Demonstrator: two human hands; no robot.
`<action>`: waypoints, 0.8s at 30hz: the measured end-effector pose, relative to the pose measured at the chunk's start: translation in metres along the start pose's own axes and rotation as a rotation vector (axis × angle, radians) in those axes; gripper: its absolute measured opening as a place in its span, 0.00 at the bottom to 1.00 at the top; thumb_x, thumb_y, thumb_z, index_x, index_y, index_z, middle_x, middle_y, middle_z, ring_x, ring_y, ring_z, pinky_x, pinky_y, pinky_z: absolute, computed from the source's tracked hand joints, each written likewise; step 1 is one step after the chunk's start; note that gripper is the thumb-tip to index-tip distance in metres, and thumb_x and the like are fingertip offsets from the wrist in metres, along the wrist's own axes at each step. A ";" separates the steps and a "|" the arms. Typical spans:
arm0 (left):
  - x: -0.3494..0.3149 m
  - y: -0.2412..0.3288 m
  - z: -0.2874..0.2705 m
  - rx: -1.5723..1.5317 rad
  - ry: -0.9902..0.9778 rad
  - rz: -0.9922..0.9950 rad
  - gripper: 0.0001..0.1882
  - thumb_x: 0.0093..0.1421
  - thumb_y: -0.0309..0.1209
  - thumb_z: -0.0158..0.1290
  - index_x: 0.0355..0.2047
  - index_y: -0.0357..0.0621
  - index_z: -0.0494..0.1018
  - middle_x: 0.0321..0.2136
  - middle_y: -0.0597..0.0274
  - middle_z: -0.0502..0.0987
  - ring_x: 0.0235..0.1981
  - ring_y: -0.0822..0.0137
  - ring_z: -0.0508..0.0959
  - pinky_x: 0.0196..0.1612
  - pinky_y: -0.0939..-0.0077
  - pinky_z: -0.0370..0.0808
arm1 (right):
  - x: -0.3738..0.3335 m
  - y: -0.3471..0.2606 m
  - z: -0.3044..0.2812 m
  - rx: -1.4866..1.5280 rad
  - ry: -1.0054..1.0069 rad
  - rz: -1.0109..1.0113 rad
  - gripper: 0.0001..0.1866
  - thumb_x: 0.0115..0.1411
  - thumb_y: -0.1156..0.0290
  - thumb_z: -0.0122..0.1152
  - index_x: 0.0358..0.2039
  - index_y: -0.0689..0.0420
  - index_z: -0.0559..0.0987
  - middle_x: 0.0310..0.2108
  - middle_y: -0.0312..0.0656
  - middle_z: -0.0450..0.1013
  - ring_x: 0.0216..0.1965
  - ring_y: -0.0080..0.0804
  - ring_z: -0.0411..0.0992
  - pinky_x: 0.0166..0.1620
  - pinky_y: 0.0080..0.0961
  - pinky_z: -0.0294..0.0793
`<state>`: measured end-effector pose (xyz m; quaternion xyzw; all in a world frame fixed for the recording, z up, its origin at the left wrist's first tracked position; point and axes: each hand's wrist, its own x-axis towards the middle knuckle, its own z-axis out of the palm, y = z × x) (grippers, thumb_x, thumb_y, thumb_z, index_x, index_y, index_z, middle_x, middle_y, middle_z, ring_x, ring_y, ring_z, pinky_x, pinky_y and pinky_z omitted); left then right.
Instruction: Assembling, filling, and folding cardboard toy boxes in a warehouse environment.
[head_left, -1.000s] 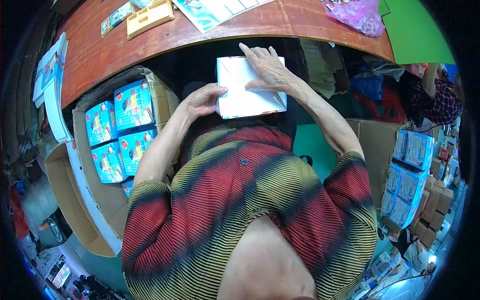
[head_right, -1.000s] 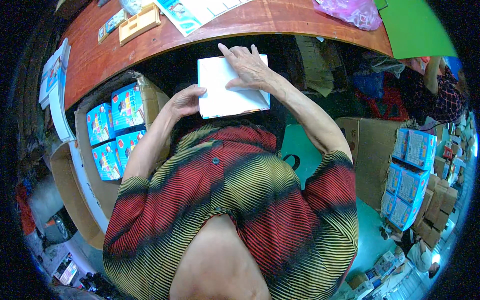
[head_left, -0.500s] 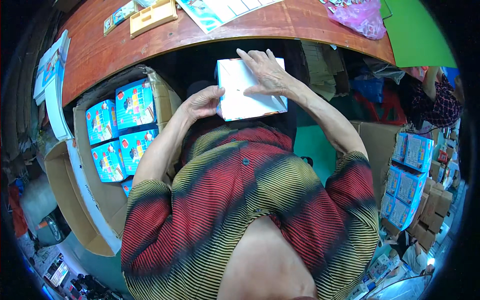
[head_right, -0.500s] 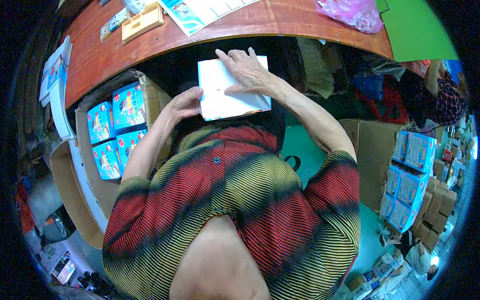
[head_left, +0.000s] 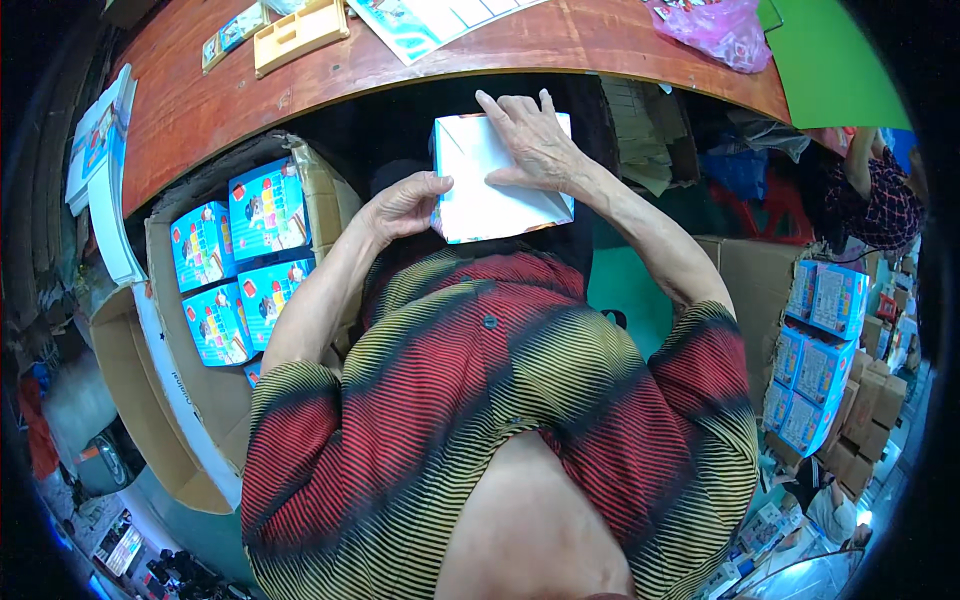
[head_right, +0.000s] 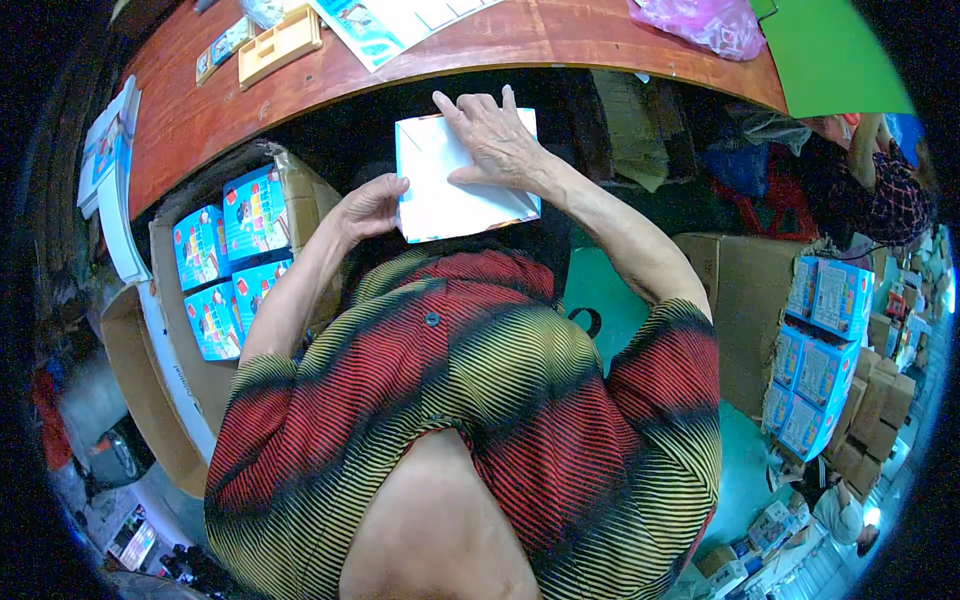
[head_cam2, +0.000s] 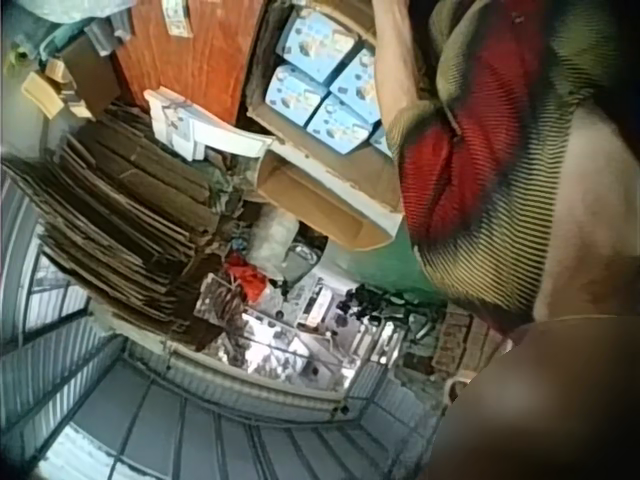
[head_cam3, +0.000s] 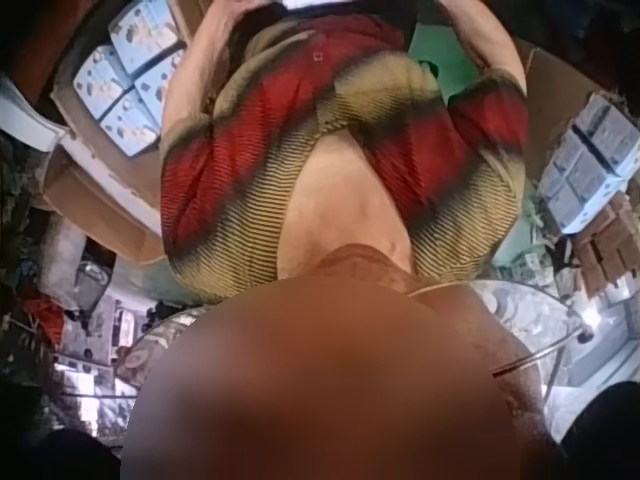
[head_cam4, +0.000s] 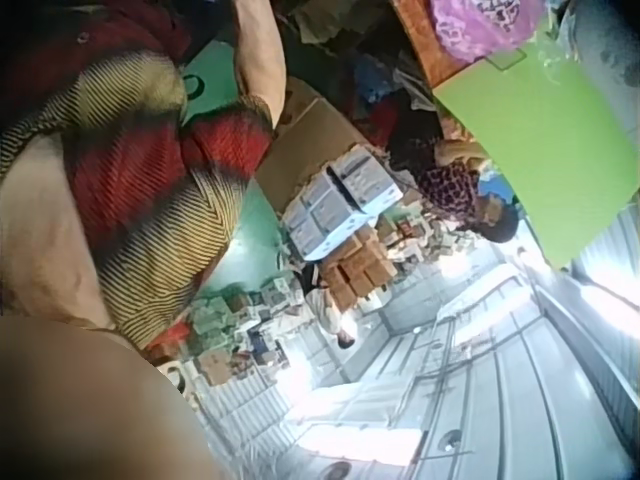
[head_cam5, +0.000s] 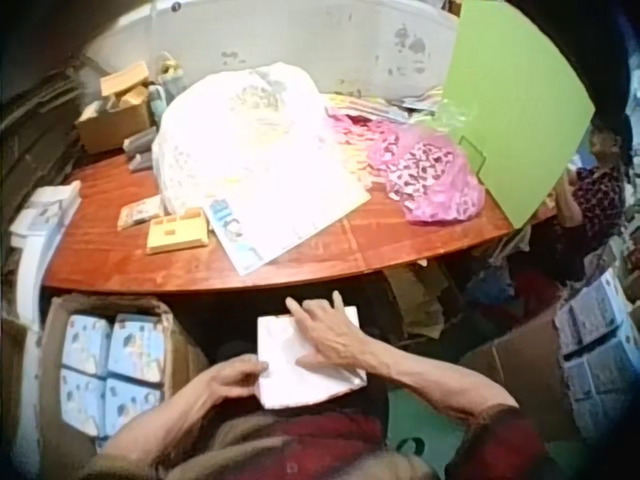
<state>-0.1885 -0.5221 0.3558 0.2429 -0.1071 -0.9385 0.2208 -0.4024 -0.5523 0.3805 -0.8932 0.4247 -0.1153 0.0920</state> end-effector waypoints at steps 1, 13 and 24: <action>-0.001 0.000 0.002 -0.012 -0.014 0.013 0.22 0.48 0.27 0.54 0.43 0.33 0.63 0.41 0.54 0.69 0.43 0.64 0.70 0.50 0.67 0.65 | 0.001 0.001 0.002 -0.006 0.029 -0.011 0.53 0.32 0.52 0.65 0.56 0.55 0.48 0.44 0.49 0.57 0.49 0.45 0.55 0.51 0.60 0.46; 0.003 0.004 0.003 -0.020 0.037 0.038 0.22 0.48 0.27 0.53 0.44 0.33 0.62 0.40 0.54 0.69 0.42 0.65 0.70 0.48 0.66 0.66 | 0.003 0.009 0.000 0.184 -0.031 0.007 0.50 0.31 0.51 0.64 0.55 0.54 0.52 0.45 0.51 0.58 0.50 0.45 0.55 0.52 0.59 0.46; 0.000 0.003 -0.004 -0.060 0.011 0.012 0.23 0.48 0.28 0.54 0.44 0.35 0.63 0.40 0.55 0.69 0.43 0.64 0.70 0.50 0.65 0.64 | 0.000 0.000 -0.003 0.121 -0.088 0.035 0.50 0.34 0.53 0.62 0.56 0.55 0.48 0.48 0.52 0.53 0.52 0.47 0.52 0.53 0.60 0.43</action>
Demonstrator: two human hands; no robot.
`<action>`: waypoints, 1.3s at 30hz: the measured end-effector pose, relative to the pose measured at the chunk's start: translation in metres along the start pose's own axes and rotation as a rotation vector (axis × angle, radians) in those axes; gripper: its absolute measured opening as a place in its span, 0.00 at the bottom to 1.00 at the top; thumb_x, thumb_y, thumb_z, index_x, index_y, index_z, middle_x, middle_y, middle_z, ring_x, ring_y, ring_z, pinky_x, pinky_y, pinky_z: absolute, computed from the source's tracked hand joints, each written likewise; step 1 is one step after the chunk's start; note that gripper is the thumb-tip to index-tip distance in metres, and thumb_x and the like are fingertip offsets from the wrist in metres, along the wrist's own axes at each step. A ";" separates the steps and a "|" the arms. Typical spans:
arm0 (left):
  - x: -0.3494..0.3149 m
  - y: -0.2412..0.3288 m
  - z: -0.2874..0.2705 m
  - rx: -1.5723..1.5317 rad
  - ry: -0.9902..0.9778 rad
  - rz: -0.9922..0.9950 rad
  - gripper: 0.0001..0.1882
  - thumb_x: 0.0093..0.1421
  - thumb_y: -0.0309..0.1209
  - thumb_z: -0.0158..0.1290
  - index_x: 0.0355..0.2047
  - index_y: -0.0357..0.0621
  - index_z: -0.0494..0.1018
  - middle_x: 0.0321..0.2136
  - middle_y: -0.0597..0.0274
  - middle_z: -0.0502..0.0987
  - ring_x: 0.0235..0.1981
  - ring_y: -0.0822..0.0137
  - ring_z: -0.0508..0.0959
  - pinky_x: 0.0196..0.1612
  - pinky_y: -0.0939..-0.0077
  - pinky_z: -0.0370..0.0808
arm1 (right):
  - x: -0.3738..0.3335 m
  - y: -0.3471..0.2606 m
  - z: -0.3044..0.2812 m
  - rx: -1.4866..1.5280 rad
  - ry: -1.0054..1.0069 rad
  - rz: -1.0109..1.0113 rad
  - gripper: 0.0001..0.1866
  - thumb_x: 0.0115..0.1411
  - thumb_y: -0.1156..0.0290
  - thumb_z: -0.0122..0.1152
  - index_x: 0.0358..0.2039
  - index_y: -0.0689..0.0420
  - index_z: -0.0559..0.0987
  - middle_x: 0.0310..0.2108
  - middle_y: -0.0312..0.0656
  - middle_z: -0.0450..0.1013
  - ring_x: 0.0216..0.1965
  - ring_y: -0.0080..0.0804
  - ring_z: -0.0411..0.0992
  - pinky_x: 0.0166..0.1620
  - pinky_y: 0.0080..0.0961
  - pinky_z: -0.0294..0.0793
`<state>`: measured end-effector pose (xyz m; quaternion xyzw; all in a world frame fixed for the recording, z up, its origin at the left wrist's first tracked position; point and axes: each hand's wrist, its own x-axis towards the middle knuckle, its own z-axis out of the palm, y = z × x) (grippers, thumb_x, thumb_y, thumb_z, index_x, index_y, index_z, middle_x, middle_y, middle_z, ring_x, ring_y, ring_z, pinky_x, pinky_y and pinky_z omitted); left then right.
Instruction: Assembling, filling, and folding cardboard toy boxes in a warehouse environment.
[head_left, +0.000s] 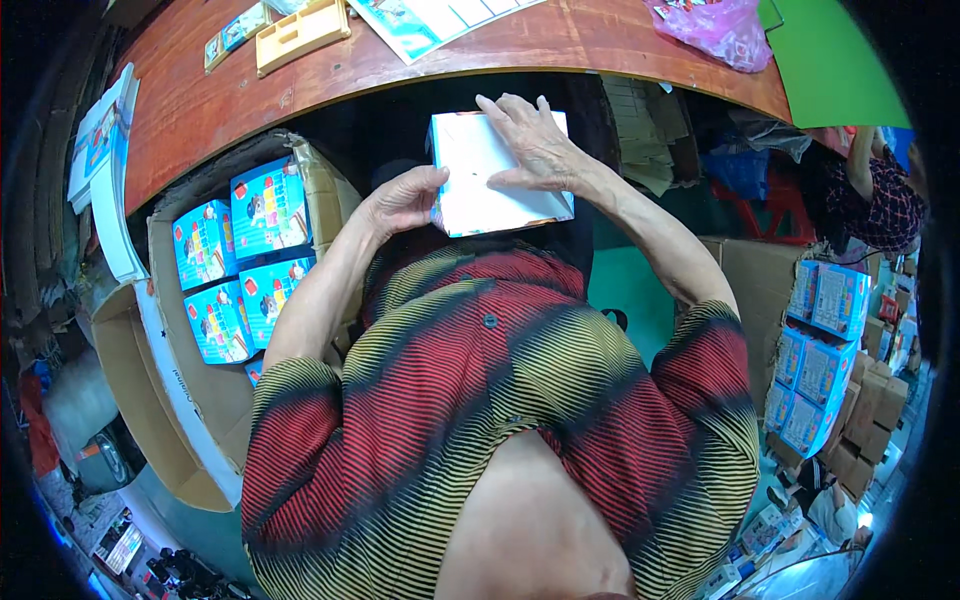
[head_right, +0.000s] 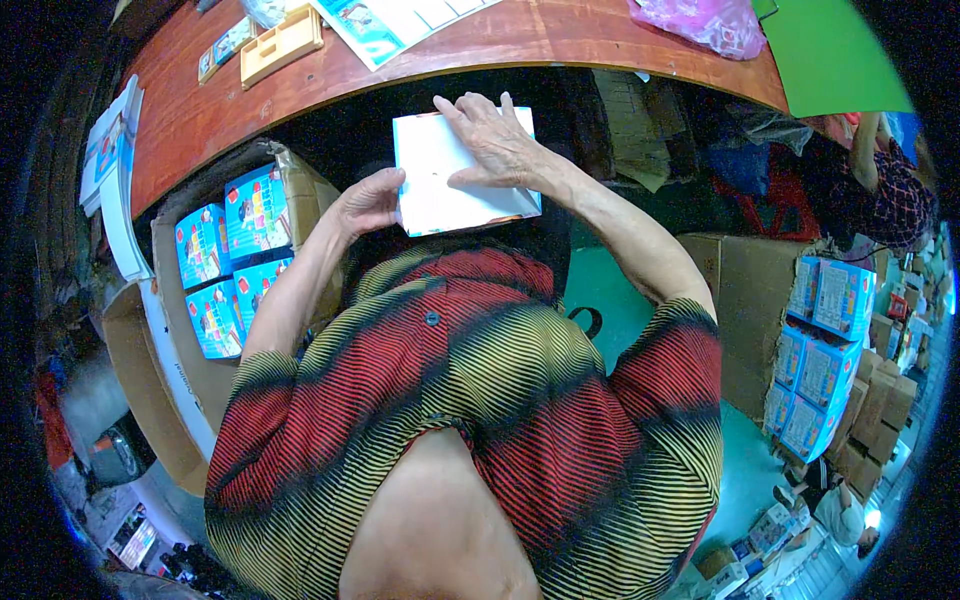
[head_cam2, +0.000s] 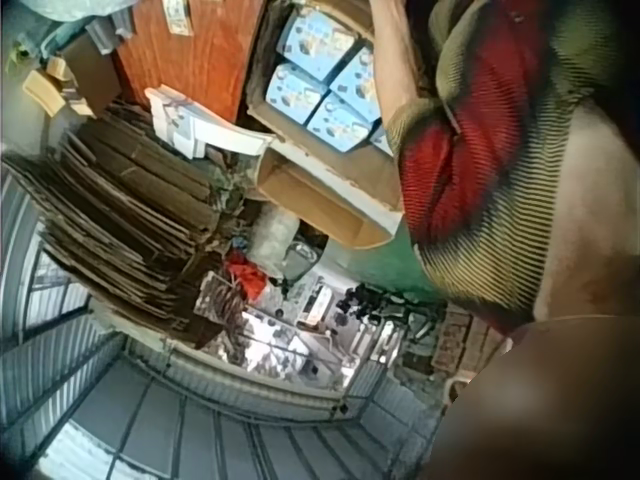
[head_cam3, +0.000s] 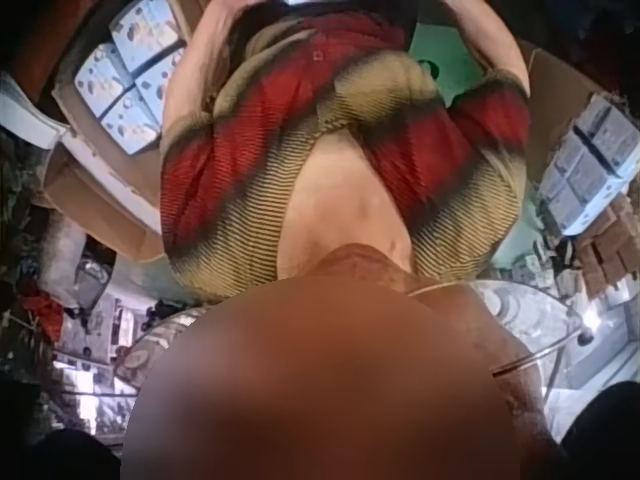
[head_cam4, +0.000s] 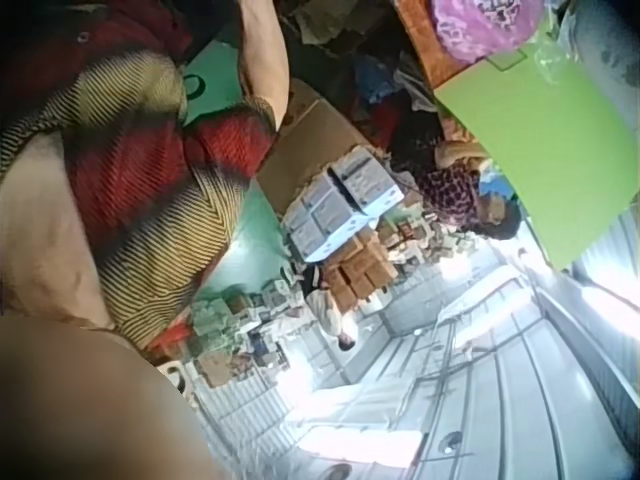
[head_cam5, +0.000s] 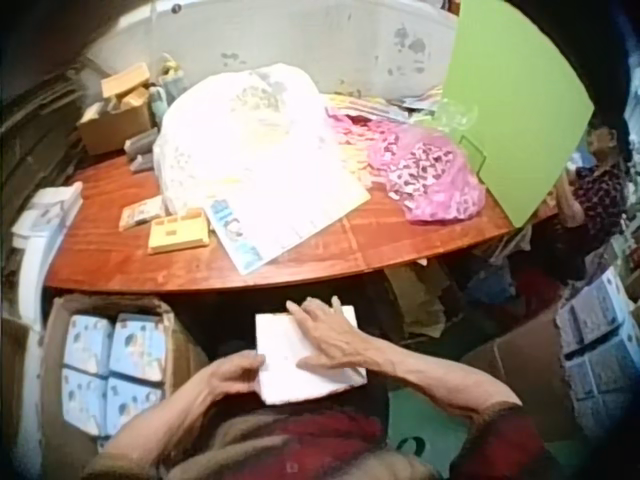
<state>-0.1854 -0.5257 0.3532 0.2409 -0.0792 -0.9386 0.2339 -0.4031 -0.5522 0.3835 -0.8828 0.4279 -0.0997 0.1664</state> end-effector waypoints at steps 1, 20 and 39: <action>0.000 -0.001 -0.001 0.002 -0.042 -0.032 0.23 0.47 0.28 0.55 0.44 0.35 0.63 0.41 0.55 0.69 0.43 0.64 0.70 0.50 0.64 0.64 | -0.001 0.002 0.005 -0.012 0.027 -0.029 0.50 0.34 0.53 0.63 0.56 0.55 0.48 0.47 0.52 0.53 0.52 0.47 0.52 0.53 0.60 0.43; -0.002 -0.007 0.008 0.014 -0.047 -0.015 0.28 0.48 0.28 0.54 0.49 0.36 0.57 0.44 0.53 0.67 0.45 0.63 0.68 0.51 0.64 0.62 | -0.007 0.001 0.008 -0.095 0.133 -0.053 0.51 0.32 0.53 0.63 0.55 0.55 0.49 0.46 0.50 0.54 0.52 0.45 0.52 0.52 0.61 0.43; -0.001 -0.006 0.013 0.036 0.047 0.037 0.29 0.50 0.33 0.52 0.50 0.38 0.55 0.45 0.54 0.66 0.47 0.61 0.67 0.51 0.60 0.62 | -0.002 -0.005 0.004 -0.113 0.065 -0.141 0.46 0.38 0.65 0.63 0.55 0.60 0.48 0.50 0.53 0.52 0.52 0.47 0.52 0.51 0.49 0.52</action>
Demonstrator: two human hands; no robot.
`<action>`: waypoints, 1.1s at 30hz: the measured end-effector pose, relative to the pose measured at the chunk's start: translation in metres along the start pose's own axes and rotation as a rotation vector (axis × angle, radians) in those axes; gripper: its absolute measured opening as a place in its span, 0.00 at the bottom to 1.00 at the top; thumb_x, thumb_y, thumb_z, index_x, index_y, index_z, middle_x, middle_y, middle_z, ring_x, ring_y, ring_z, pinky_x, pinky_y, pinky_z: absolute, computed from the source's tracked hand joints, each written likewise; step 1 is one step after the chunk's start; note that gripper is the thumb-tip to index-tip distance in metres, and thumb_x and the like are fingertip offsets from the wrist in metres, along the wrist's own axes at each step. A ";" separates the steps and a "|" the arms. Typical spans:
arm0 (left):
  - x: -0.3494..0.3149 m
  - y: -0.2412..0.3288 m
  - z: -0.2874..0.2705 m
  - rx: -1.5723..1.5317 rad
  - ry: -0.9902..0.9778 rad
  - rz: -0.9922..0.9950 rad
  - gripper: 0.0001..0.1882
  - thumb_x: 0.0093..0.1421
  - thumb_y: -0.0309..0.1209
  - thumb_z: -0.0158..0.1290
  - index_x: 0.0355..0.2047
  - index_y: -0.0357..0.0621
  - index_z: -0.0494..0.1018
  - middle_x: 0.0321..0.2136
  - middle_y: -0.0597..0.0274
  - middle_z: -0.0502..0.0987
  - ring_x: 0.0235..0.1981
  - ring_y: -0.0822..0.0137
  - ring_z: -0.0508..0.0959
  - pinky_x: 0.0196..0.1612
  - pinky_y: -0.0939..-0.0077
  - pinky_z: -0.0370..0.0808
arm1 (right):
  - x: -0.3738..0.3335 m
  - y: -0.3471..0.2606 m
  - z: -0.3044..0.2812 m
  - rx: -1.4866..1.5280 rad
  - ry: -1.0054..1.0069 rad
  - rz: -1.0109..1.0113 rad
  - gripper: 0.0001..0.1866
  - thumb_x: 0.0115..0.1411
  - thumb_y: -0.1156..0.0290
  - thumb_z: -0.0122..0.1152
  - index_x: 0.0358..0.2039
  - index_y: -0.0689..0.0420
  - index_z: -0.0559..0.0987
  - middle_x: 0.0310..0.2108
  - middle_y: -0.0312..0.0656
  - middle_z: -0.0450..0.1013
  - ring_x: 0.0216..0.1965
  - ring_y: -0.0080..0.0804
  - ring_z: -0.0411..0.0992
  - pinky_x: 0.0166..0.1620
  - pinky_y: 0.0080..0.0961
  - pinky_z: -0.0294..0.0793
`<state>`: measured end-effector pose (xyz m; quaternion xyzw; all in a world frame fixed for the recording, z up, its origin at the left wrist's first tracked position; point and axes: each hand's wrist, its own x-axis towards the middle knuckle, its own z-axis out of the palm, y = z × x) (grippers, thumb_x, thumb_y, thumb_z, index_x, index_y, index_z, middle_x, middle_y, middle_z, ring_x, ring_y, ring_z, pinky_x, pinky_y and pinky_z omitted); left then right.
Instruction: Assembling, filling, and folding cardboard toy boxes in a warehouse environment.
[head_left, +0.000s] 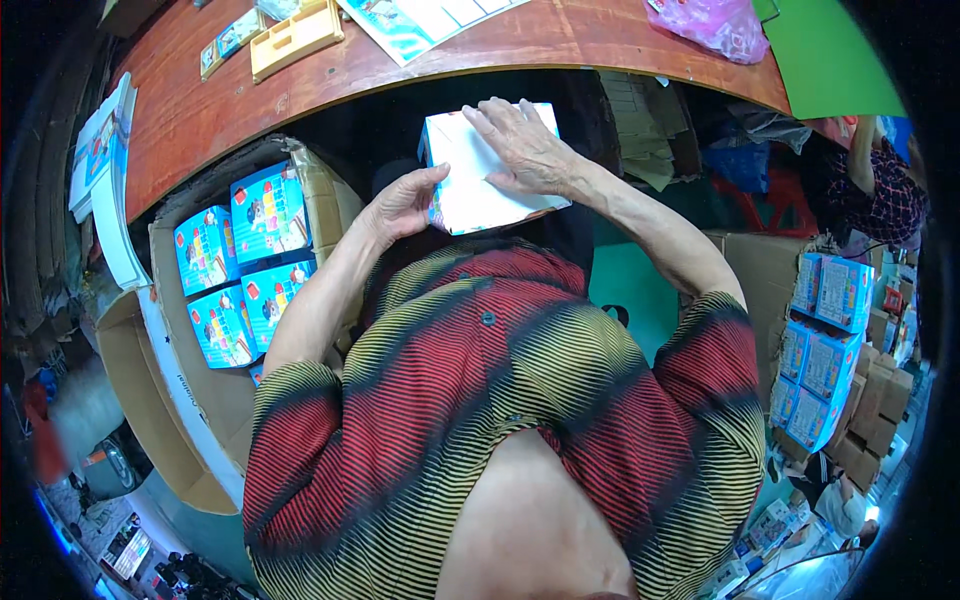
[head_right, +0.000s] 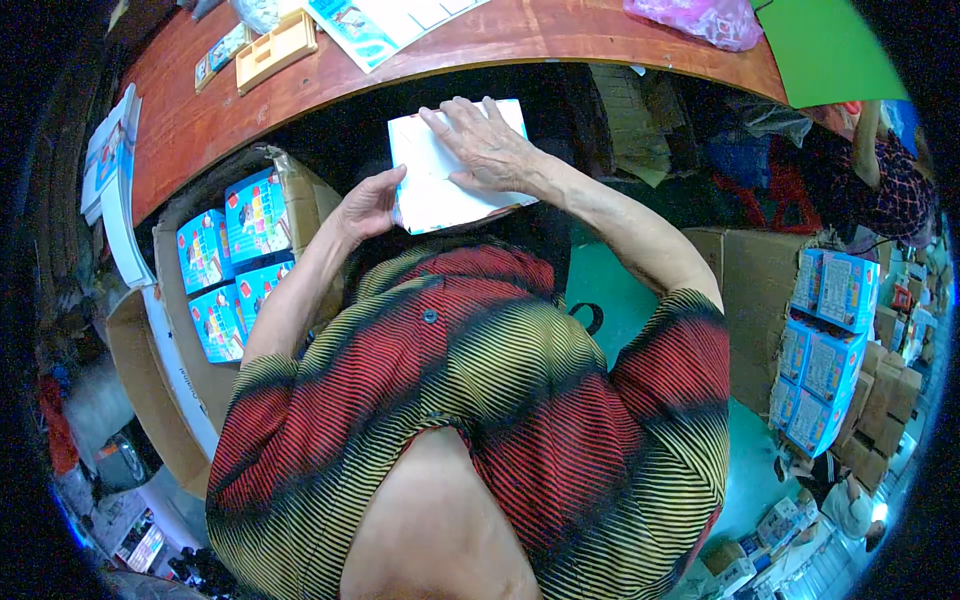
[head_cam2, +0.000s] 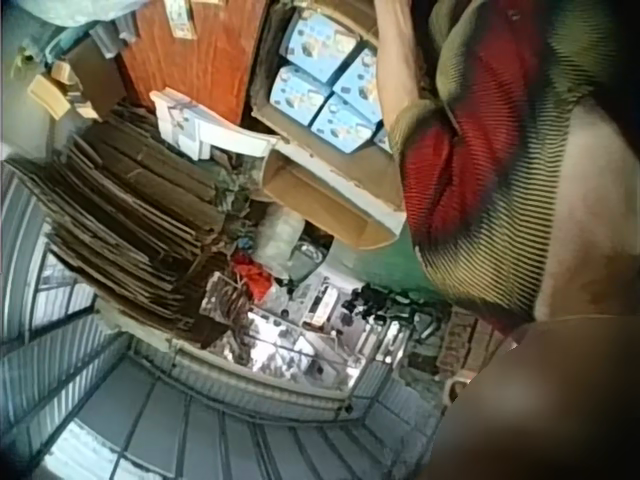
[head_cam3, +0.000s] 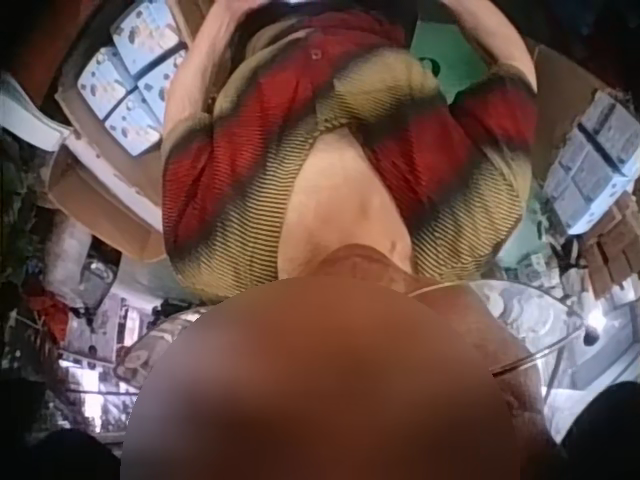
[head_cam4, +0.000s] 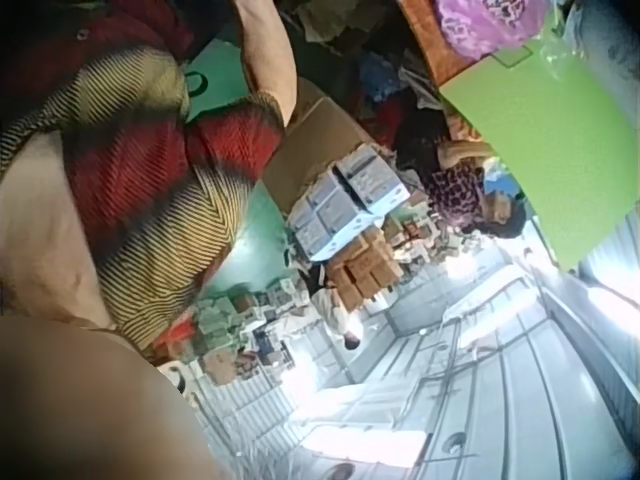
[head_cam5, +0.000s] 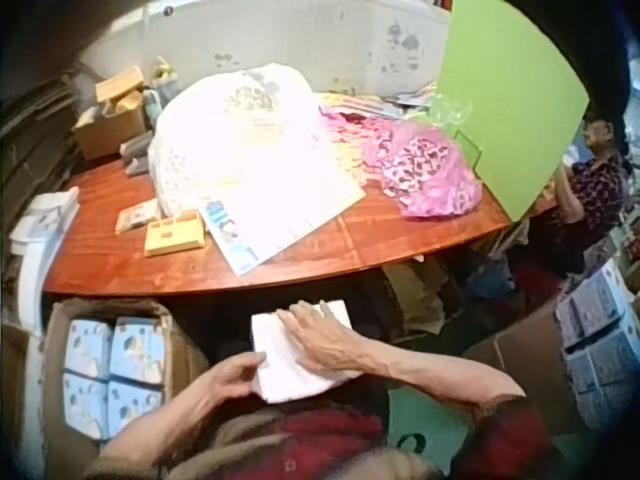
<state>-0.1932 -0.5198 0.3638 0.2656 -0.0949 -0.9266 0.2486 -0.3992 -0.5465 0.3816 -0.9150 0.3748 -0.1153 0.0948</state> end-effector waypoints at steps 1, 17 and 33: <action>0.000 0.000 -0.001 -0.038 -0.010 -0.020 0.28 0.50 0.31 0.52 0.50 0.38 0.55 0.45 0.54 0.66 0.47 0.61 0.67 0.51 0.61 0.62 | 0.001 0.000 0.000 0.004 -0.004 -0.022 0.46 0.37 0.65 0.63 0.54 0.60 0.49 0.50 0.53 0.53 0.52 0.47 0.53 0.51 0.46 0.53; 0.001 0.001 0.000 -0.039 -0.093 -0.030 0.28 0.52 0.31 0.50 0.51 0.37 0.52 0.46 0.52 0.64 0.48 0.60 0.65 0.52 0.59 0.60 | 0.005 0.001 -0.009 -0.052 0.037 -0.054 0.49 0.31 0.60 0.64 0.54 0.56 0.52 0.42 0.50 0.59 0.47 0.42 0.58 0.47 0.39 0.58; 0.002 0.005 -0.004 0.060 -0.044 -0.191 0.30 0.49 0.33 0.53 0.50 0.37 0.55 0.45 0.54 0.65 0.46 0.62 0.67 0.50 0.63 0.64 | -0.016 -0.012 0.002 0.033 0.076 0.090 0.50 0.29 0.60 0.63 0.55 0.57 0.51 0.41 0.50 0.57 0.45 0.42 0.57 0.45 0.37 0.55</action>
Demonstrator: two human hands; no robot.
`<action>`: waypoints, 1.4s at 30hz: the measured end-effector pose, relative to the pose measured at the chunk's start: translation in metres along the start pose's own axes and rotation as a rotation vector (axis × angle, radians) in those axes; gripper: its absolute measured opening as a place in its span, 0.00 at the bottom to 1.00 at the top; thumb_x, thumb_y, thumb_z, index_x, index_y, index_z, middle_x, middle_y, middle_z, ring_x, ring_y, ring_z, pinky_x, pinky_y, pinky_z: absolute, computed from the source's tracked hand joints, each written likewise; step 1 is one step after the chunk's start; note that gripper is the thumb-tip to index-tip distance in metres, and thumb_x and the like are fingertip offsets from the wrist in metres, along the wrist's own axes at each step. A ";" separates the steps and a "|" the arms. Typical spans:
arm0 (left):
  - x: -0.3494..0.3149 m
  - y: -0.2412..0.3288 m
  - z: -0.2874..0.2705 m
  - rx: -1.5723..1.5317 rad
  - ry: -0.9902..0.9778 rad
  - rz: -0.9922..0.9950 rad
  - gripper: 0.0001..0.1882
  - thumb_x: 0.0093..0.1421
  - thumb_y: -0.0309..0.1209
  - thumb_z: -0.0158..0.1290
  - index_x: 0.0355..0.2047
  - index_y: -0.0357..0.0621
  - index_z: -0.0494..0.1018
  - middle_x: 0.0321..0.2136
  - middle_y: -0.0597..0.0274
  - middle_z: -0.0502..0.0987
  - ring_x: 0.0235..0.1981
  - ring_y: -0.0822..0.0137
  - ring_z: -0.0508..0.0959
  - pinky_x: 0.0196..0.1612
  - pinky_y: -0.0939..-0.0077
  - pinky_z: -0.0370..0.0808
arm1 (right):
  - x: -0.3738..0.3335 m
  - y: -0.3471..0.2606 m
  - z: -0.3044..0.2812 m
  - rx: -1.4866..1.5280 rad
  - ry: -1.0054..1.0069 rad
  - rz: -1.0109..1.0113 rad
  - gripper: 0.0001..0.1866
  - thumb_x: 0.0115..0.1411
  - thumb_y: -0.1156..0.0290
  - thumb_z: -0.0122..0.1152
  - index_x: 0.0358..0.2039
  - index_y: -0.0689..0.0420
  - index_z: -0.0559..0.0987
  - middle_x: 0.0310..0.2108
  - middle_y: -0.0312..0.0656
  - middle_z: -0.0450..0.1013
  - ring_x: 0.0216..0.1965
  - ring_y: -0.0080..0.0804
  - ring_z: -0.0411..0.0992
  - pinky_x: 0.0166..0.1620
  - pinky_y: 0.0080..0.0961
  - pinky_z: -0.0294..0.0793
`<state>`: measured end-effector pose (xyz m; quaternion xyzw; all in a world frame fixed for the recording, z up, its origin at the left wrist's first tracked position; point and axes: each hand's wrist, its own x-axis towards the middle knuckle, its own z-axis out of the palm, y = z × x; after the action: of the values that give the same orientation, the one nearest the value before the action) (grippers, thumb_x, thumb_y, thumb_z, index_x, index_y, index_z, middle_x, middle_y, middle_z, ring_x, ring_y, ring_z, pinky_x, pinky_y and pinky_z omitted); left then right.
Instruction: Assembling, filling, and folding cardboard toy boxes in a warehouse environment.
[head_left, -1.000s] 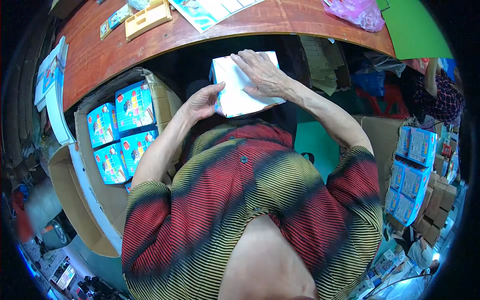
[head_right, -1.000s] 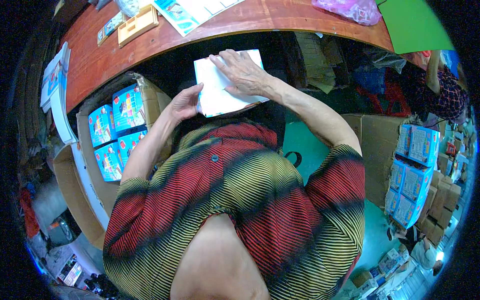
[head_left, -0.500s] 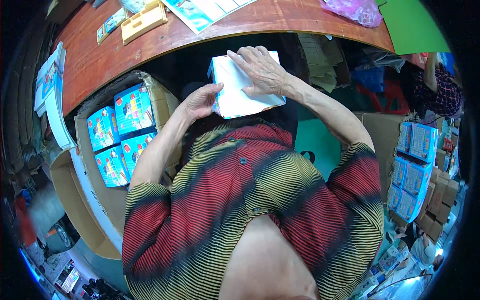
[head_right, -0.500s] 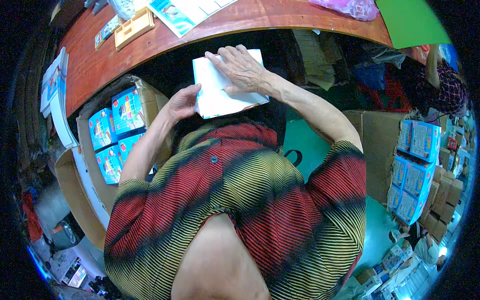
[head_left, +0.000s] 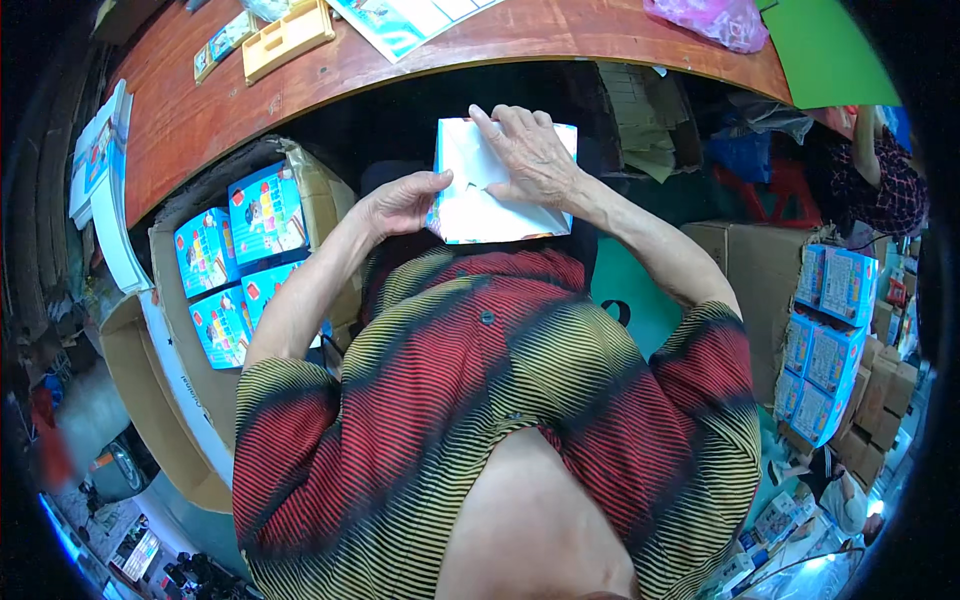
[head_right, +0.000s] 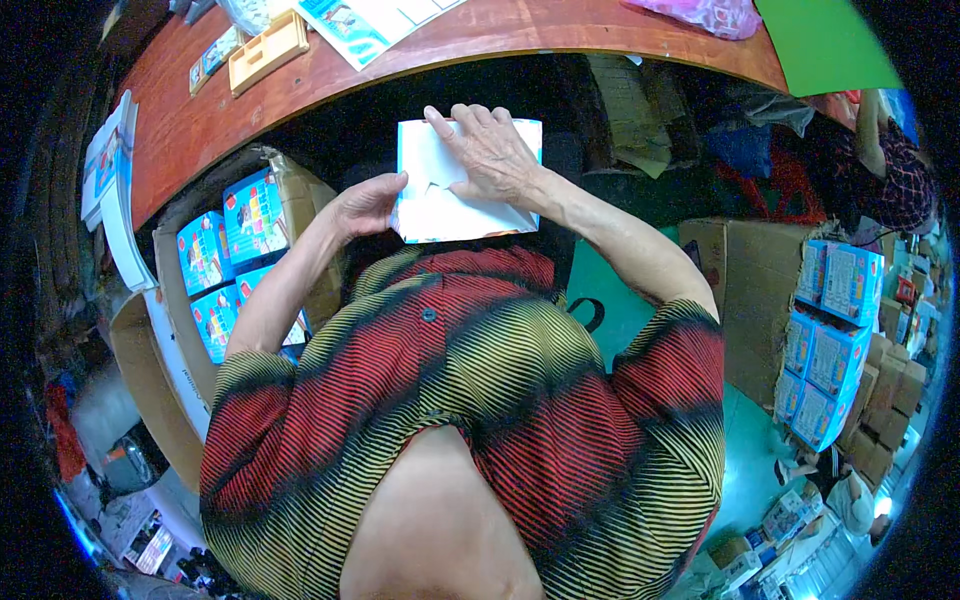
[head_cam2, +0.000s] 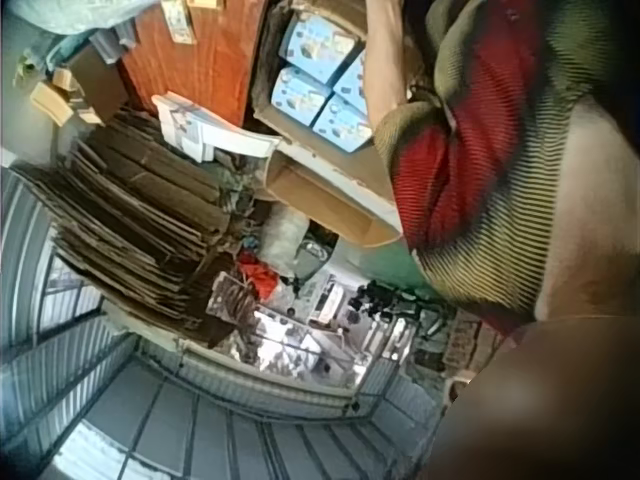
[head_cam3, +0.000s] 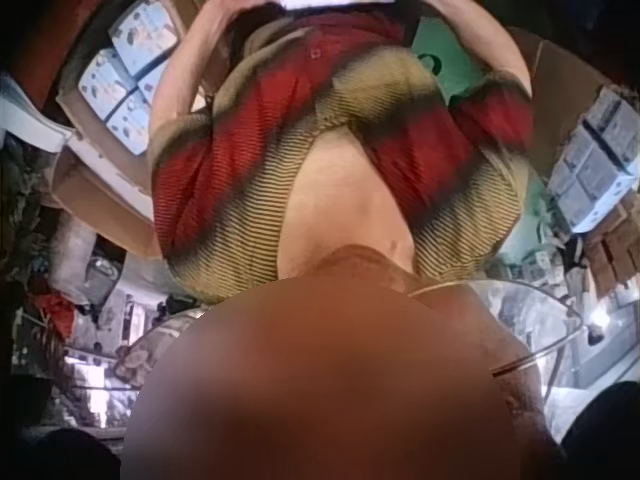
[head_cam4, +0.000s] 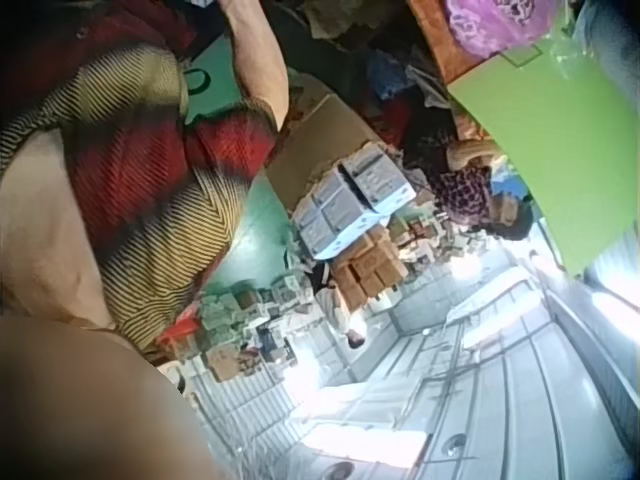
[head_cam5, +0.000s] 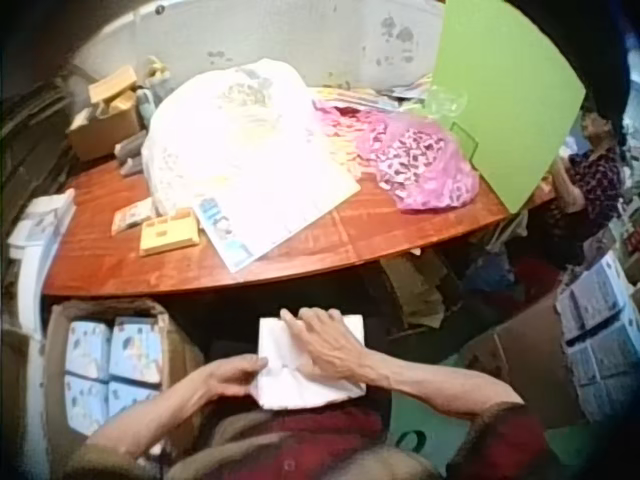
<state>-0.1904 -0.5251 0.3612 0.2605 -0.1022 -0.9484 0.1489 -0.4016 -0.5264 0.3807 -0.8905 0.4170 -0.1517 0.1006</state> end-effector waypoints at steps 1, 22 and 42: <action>0.000 0.000 0.000 0.011 -0.004 -0.009 0.30 0.49 0.33 0.53 0.50 0.38 0.56 0.45 0.54 0.66 0.46 0.62 0.67 0.50 0.62 0.64 | 0.000 -0.002 -0.001 -0.020 0.021 0.004 0.50 0.29 0.60 0.64 0.55 0.57 0.51 0.41 0.49 0.57 0.45 0.42 0.57 0.44 0.36 0.55; -0.004 0.000 0.004 0.068 0.099 0.169 0.23 0.47 0.30 0.55 0.43 0.32 0.63 0.39 0.55 0.71 0.39 0.66 0.72 0.47 0.70 0.67 | 0.007 0.016 -0.010 0.030 -0.108 0.092 0.46 0.34 0.69 0.65 0.55 0.56 0.52 0.47 0.48 0.60 0.47 0.40 0.58 0.50 0.35 0.55; -0.009 0.001 0.010 0.129 0.101 0.202 0.23 0.47 0.29 0.54 0.43 0.32 0.63 0.37 0.55 0.71 0.38 0.67 0.72 0.45 0.71 0.69 | -0.001 0.025 -0.015 -0.063 -0.172 -0.009 0.50 0.31 0.66 0.68 0.55 0.56 0.51 0.47 0.47 0.59 0.47 0.41 0.59 0.46 0.36 0.58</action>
<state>-0.1876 -0.5221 0.3745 0.3054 -0.1809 -0.9058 0.2315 -0.4249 -0.5423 0.3869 -0.9047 0.4076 -0.0619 0.1071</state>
